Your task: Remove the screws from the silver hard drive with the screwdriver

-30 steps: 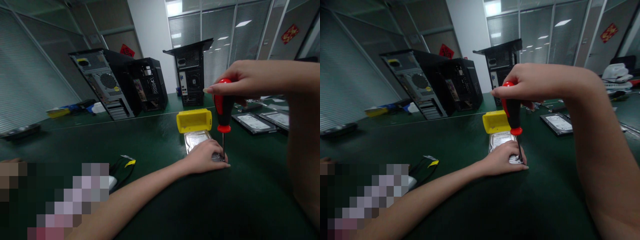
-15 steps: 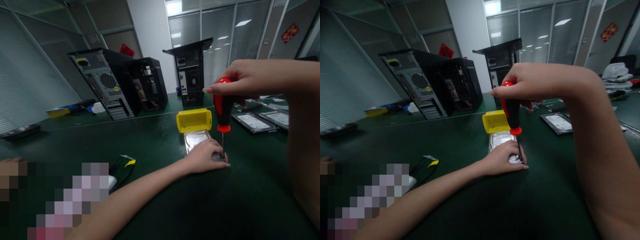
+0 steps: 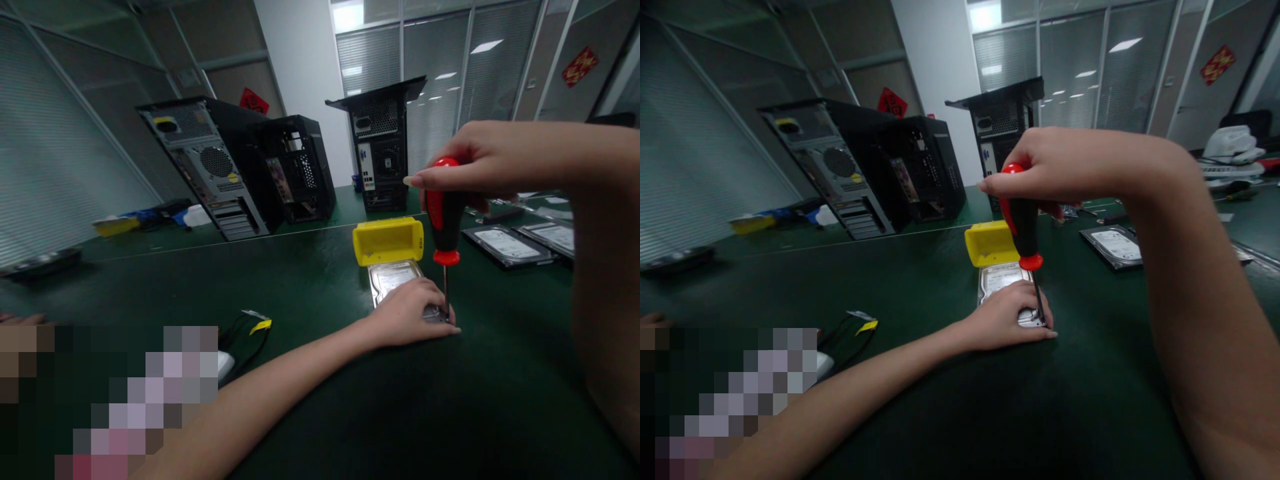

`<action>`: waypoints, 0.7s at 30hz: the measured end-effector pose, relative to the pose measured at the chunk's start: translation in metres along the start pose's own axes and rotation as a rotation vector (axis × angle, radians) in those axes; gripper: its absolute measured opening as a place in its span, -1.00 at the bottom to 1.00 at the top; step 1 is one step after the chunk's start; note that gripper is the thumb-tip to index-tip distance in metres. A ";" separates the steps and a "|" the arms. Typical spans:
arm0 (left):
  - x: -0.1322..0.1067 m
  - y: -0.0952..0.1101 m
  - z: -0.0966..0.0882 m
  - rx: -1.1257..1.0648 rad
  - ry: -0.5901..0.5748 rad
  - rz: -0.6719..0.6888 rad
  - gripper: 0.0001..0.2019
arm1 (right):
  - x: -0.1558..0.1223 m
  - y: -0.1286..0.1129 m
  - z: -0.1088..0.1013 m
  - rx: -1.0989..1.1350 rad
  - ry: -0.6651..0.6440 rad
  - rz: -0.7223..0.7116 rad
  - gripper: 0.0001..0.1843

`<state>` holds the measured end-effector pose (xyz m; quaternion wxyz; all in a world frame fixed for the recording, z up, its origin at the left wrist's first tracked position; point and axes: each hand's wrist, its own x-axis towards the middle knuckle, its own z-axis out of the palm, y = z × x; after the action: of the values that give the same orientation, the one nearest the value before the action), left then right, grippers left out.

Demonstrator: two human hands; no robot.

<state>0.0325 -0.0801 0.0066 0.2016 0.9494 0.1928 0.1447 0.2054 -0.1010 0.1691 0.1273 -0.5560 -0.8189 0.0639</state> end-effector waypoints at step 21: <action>0.000 -0.002 0.001 0.015 0.000 0.013 -0.76 | 0.002 -0.002 0.001 -0.015 0.034 -0.027 -0.29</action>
<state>0.0329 -0.0787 0.0046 0.1937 0.9520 0.1877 0.1445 0.2029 -0.1000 0.1686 0.1378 -0.5466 -0.8247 0.0468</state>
